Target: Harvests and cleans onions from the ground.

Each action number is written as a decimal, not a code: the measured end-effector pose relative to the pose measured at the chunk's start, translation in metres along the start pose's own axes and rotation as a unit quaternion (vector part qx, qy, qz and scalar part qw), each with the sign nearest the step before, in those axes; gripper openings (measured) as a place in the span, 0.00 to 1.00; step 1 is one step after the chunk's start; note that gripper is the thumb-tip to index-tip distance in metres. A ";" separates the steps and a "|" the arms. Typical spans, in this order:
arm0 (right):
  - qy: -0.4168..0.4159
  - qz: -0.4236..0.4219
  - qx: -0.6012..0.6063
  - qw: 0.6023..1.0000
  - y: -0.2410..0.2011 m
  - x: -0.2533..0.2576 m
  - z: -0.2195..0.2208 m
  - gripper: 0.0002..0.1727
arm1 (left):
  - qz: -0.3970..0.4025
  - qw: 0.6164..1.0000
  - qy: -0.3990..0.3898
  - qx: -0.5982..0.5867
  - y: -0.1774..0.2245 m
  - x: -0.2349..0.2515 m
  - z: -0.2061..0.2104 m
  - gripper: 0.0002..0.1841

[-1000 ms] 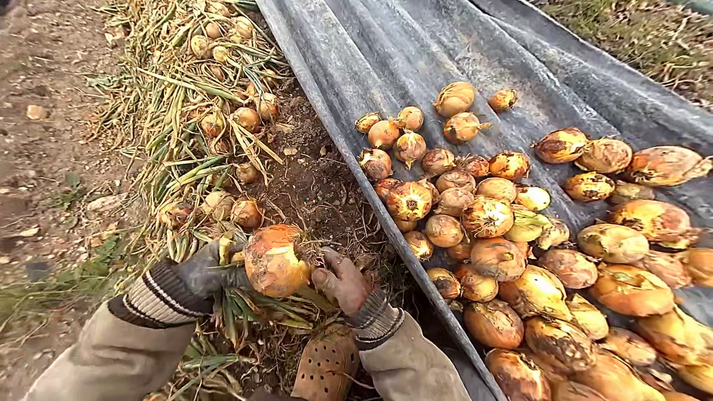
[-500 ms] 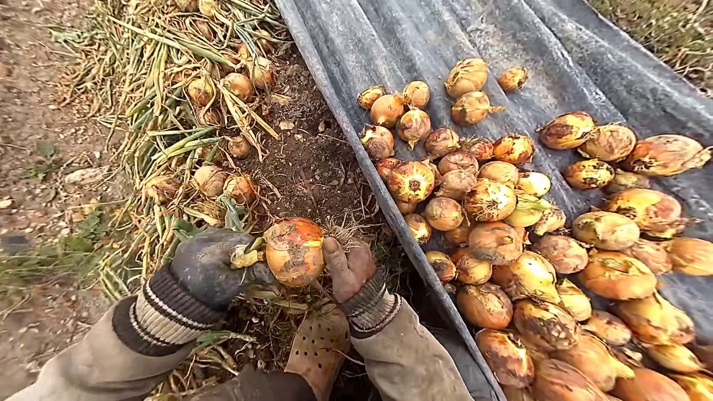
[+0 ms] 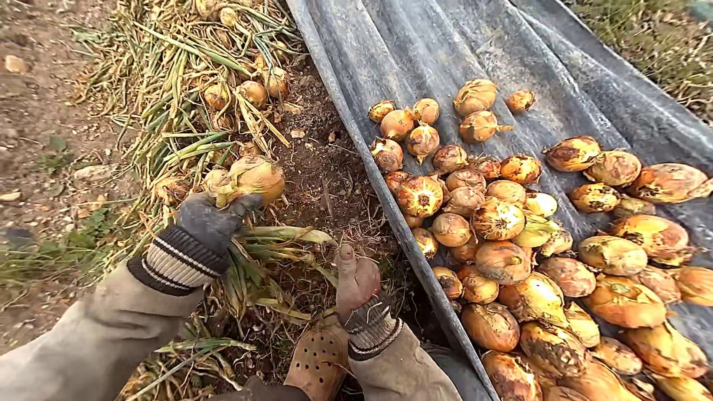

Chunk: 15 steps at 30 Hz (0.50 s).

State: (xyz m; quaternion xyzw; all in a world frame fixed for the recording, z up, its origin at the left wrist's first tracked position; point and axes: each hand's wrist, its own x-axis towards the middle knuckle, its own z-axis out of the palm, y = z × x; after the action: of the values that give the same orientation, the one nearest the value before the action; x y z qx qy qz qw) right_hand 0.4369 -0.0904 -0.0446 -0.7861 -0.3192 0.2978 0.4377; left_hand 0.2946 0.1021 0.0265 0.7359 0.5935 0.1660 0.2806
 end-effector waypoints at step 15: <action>-0.042 0.111 0.437 0.891 -0.001 0.038 -0.060 0.36 | 0.170 0.891 -0.276 0.320 0.070 0.032 0.036 0.16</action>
State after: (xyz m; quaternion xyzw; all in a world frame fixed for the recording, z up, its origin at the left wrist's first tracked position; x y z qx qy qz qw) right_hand 0.5050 -0.0906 -0.0250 -0.5322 -0.0855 0.4865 0.6876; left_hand 0.3782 0.1158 0.0377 0.8916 0.3791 -0.1969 0.1501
